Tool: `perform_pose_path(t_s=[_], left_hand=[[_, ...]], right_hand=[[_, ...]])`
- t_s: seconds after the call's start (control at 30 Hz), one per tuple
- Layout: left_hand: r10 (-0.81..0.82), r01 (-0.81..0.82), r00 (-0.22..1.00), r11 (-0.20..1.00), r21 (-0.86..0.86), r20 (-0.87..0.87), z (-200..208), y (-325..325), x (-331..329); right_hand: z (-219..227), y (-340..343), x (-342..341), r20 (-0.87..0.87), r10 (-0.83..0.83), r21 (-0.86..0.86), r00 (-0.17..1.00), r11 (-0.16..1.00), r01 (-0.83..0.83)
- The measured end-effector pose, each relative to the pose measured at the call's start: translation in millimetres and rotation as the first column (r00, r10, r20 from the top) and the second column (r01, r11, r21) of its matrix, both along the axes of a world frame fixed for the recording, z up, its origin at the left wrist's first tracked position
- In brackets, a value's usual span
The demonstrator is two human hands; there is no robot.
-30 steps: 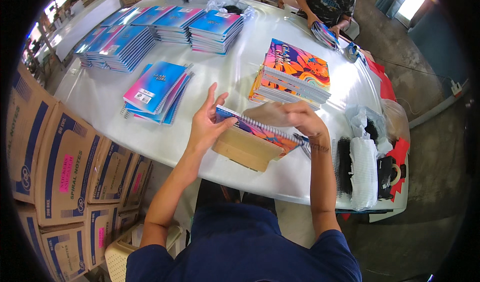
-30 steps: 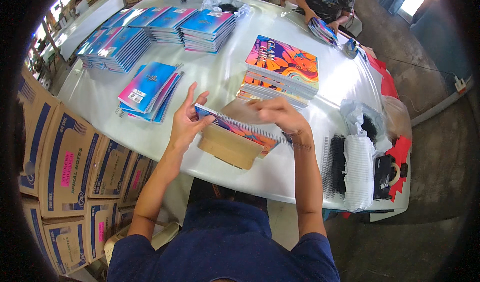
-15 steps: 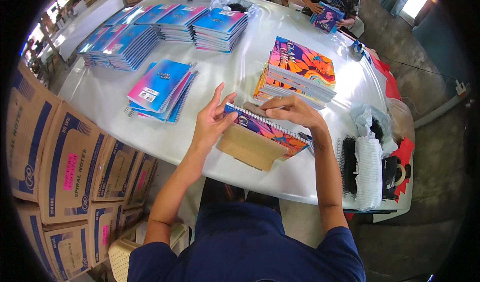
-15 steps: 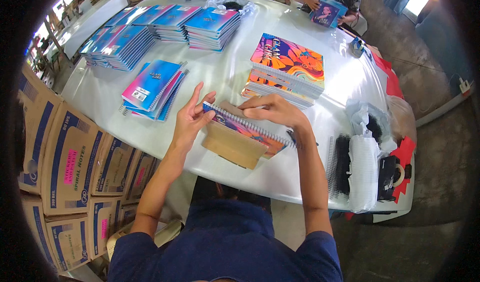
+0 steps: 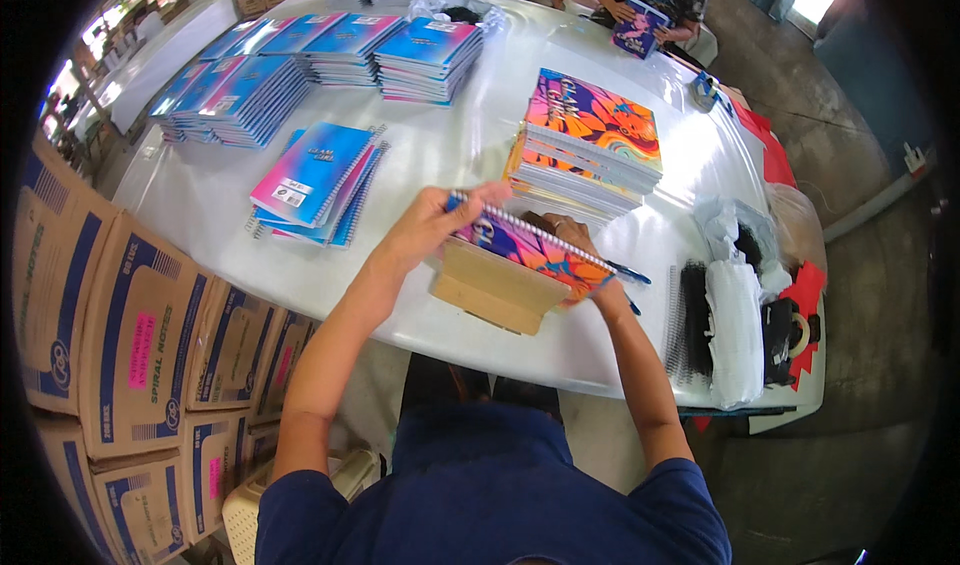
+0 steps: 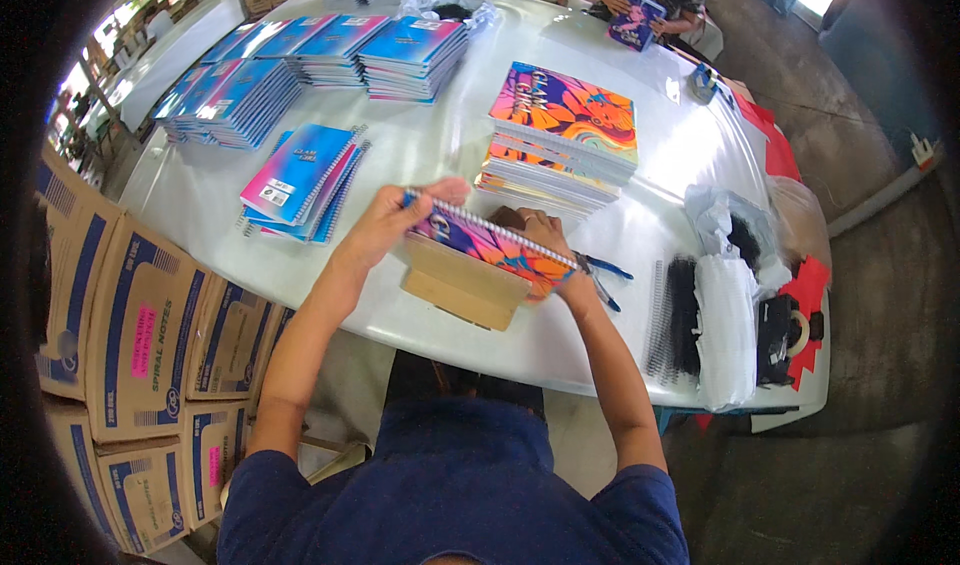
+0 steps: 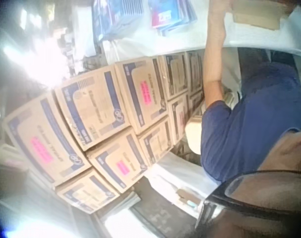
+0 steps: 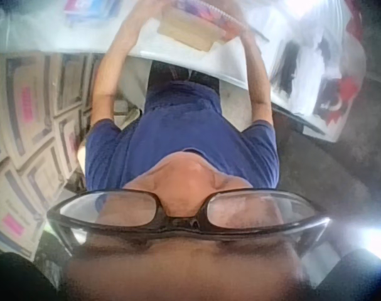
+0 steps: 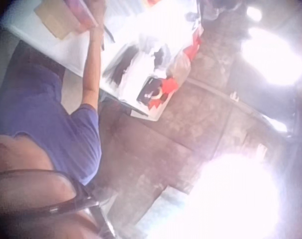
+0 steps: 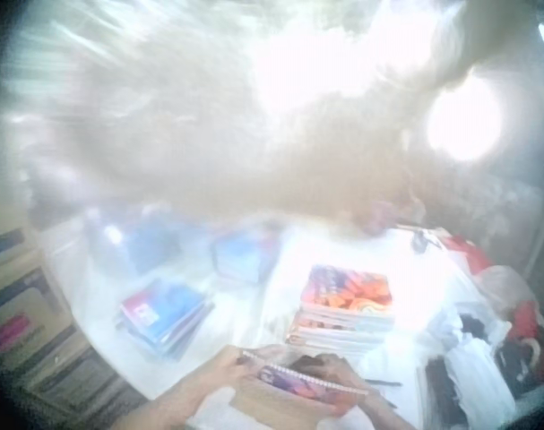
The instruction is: The person assembles spiral notebooks by stacking covers and paper, inserting a wire coil into the holes, and using pliers to trim and secure the wire.
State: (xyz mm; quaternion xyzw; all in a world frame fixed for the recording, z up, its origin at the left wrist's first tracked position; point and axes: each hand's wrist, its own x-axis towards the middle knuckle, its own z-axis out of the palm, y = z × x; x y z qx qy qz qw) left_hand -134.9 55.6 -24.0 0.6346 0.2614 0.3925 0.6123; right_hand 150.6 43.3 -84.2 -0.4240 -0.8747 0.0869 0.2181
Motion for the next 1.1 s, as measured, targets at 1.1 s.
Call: perform_pose_path(t_s=[1.1], left_hand=[[0.715, -0.020, 0.622, 0.421, 0.907, -0.318, -8, -98, 60]], right_hand=[[74, -149, -19, -0.435, -0.377, -0.737, 0.818, 0.671, -0.083]])
